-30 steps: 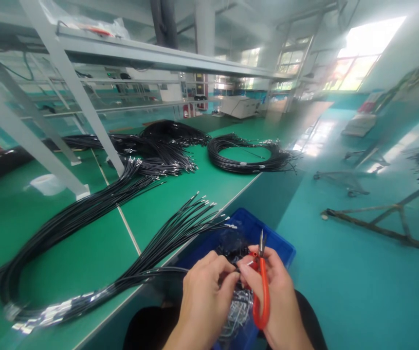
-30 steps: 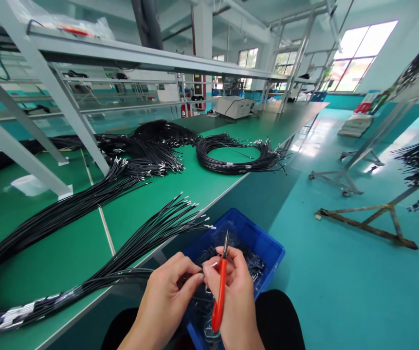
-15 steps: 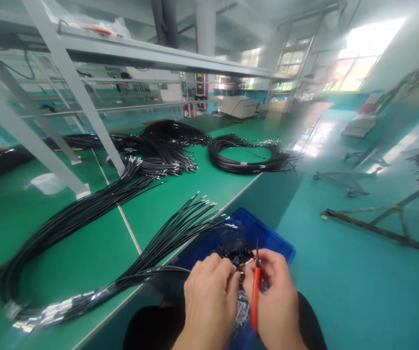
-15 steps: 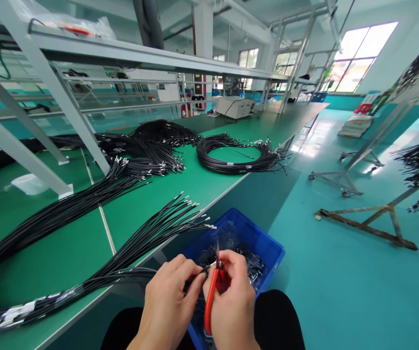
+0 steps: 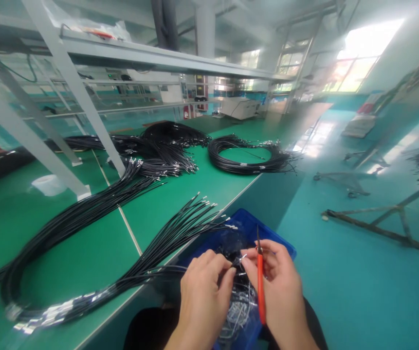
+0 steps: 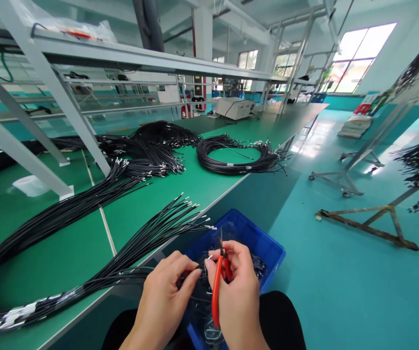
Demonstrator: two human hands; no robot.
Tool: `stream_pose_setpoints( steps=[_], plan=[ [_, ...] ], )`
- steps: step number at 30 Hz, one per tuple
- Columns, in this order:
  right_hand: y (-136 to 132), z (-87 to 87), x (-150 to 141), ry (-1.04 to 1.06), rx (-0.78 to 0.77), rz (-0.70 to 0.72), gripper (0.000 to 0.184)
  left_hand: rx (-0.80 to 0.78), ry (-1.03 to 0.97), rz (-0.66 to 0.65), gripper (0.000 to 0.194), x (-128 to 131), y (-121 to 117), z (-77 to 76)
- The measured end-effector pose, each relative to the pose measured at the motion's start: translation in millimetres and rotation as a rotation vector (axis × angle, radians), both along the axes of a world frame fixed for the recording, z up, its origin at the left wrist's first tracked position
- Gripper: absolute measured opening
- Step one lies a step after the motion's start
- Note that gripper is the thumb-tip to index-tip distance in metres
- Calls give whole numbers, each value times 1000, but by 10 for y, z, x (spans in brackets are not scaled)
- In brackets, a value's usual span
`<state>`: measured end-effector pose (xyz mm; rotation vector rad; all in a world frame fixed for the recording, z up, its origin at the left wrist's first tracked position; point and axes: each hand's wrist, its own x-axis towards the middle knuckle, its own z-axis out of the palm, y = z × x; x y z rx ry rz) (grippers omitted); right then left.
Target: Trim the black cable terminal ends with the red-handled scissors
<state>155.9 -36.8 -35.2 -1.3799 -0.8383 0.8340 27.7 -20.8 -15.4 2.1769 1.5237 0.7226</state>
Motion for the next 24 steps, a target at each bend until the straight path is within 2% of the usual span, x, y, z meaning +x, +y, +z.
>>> stream_pose_setpoints(
  steps=[3,6,9,11,12,13,15,18,20,22,24],
  plan=[
    [39,-69,-13,-50,10,-1,34,17,21,-2,17,10,-5,13],
    [25,-107,-32,-352,87,-99,24,8,25,2,16,13,-5,15],
    [-55,-93,-68,-727,323,-103,25,-38,-35,12,15,6,4,-10],
    [-140,-79,-87,-820,491,-35,32,-83,-109,21,16,-11,20,-38],
    [-186,-76,-87,-804,524,10,34,-105,-150,27,16,-22,32,-51],
    [-230,-77,-77,-754,506,61,34,-126,-190,30,16,-35,45,-61],
    [-300,-84,-23,-561,355,194,33,-163,-274,29,17,-64,75,-67],
    [-333,-79,116,-138,66,431,31,-219,-406,5,16,-114,120,-36],
    [-318,-54,205,137,-72,595,29,-249,-483,-25,16,-153,144,-7],
    [-292,-25,261,335,-175,724,36,-275,-549,-65,16,-193,159,13],
    [-265,-8,276,442,-233,793,47,-300,-601,-99,17,-228,162,21]
  ],
)
